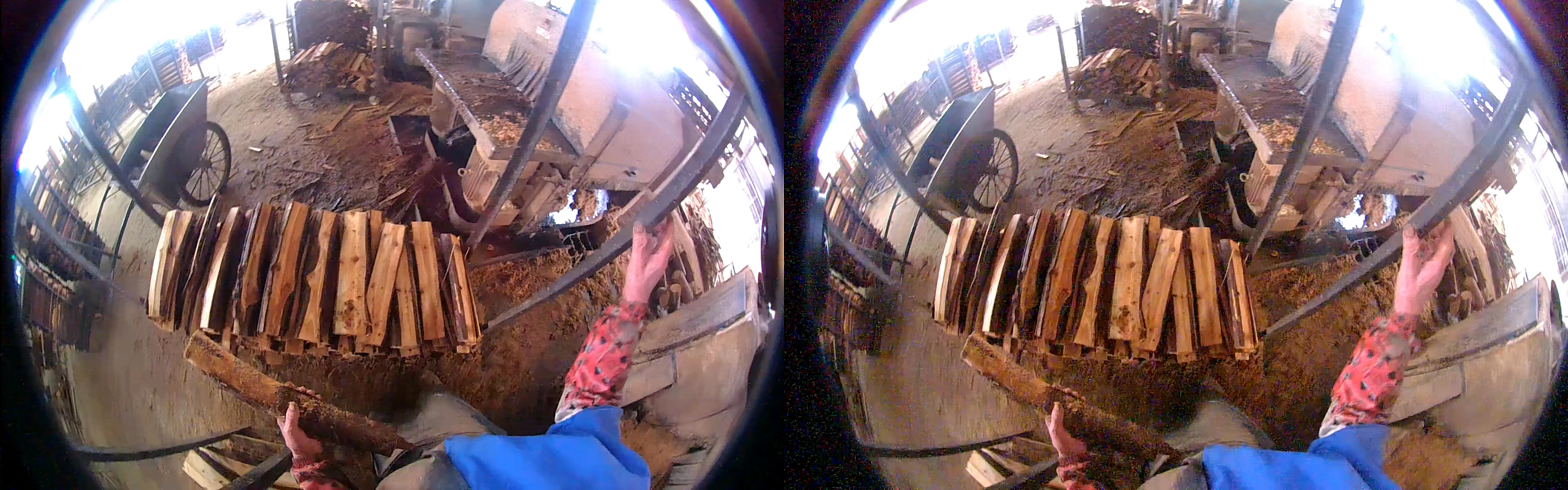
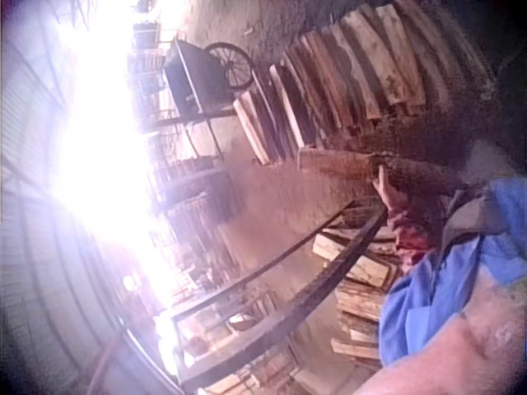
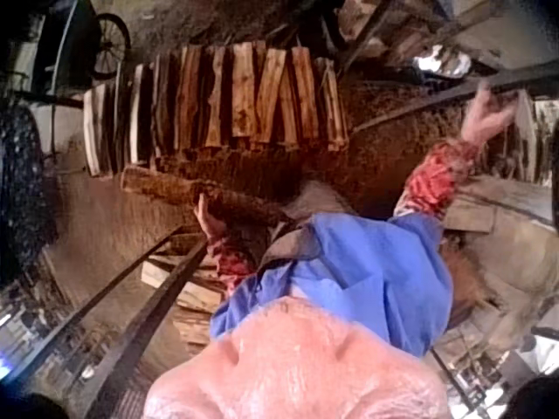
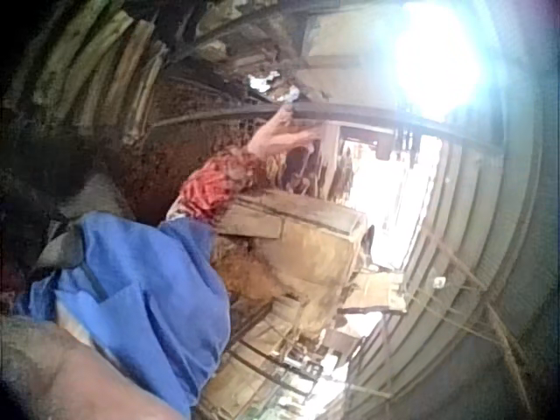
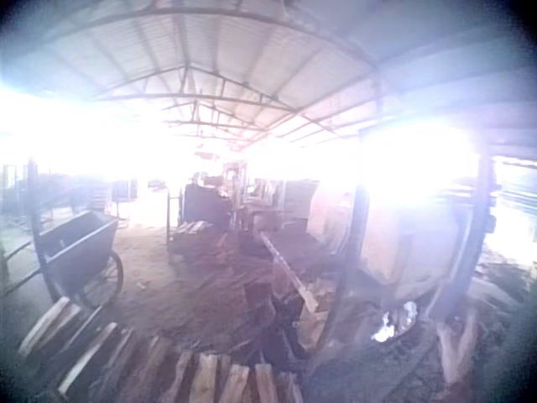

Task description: The person scrapes a large, textured wooden surface with a flat tool, then picks up pieces of wood and places them into a metal cart. The person then pushes the cart across the workshop floor.

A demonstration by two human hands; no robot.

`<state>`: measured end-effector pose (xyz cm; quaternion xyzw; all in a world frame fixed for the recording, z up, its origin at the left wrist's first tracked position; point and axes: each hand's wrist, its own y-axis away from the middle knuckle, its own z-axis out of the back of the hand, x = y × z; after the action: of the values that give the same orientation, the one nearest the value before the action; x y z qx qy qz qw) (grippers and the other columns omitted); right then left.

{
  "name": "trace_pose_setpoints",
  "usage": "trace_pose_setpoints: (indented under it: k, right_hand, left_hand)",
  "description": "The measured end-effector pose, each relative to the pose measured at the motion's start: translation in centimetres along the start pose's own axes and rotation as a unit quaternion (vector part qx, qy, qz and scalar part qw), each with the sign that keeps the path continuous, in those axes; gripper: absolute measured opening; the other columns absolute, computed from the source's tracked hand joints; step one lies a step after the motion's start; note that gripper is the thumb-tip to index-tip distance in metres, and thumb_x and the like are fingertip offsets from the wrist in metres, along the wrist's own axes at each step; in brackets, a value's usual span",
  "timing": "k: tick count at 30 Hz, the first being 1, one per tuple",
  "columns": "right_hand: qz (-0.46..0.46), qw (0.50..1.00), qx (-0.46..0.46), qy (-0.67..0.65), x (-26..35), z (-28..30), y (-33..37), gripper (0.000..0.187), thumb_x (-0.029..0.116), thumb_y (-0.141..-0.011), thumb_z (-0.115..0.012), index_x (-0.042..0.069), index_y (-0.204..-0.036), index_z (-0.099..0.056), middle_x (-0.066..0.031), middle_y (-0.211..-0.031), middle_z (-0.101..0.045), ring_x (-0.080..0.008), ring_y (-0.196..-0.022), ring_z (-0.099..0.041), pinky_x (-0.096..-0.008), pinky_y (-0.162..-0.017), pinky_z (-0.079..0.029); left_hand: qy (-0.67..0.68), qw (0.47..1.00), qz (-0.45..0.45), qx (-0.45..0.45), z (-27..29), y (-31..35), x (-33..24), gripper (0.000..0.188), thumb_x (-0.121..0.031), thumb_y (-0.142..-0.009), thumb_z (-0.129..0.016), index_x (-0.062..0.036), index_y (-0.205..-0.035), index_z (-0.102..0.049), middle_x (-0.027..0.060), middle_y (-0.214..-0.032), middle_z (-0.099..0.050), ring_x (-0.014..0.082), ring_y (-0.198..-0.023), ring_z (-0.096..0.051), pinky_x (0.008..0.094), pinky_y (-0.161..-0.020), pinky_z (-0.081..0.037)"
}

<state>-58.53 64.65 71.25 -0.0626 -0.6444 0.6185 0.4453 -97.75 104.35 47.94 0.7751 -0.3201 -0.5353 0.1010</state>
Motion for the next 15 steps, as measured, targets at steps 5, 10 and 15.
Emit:
trace_pose_setpoints:
  k: [5, 10, 15]
  right_hand:
    - [-0.224, 0.952, 0.059, -0.203, 0.4, -3.3, -1.1, 0.039, 0.014, -0.085, -0.065, 0.0, -0.118, -0.049, -0.0056, -0.08, -0.056, -0.0137, -0.067, -0.054, -0.0308, -0.063, -0.047]
    - [-0.237, 0.932, 0.057, -0.267, -1.2, -3.6, -0.7, 0.024, 0.009, -0.085, -0.059, 0.002, -0.107, -0.052, -0.0029, -0.069, -0.052, -0.0113, -0.058, -0.049, -0.0282, -0.054, -0.043]
    - [-0.216, 0.94, 0.046, -0.26, -1.6, -3.0, -1.8, 0.022, 0.011, -0.086, -0.058, 0.003, -0.106, -0.052, -0.0011, -0.072, -0.051, -0.0099, -0.06, -0.048, -0.0252, -0.055, -0.042]
  left_hand:
    - [0.051, 0.997, 0.033, 0.048, 3.2, -1.0, -0.5, 0.033, -0.015, -0.086, -0.053, 0.0038, -0.114, -0.055, 0.0115, -0.106, -0.061, 0.0235, -0.097, -0.059, 0.0364, -0.086, -0.048]
    - [0.003, 0.999, 0.04, -0.024, 3.7, -0.1, -1.5, 0.032, -0.016, -0.086, -0.053, 0.001, -0.112, -0.058, 0.009, -0.104, -0.062, 0.022, -0.095, -0.06, 0.0358, -0.086, -0.047]
    - [0.065, 0.997, 0.046, 0.004, 5.8, -1.4, -0.4, 0.028, -0.018, -0.084, -0.058, -0.0026, -0.107, -0.06, 0.0069, -0.096, -0.063, 0.0211, -0.086, -0.061, 0.0377, -0.077, -0.051]
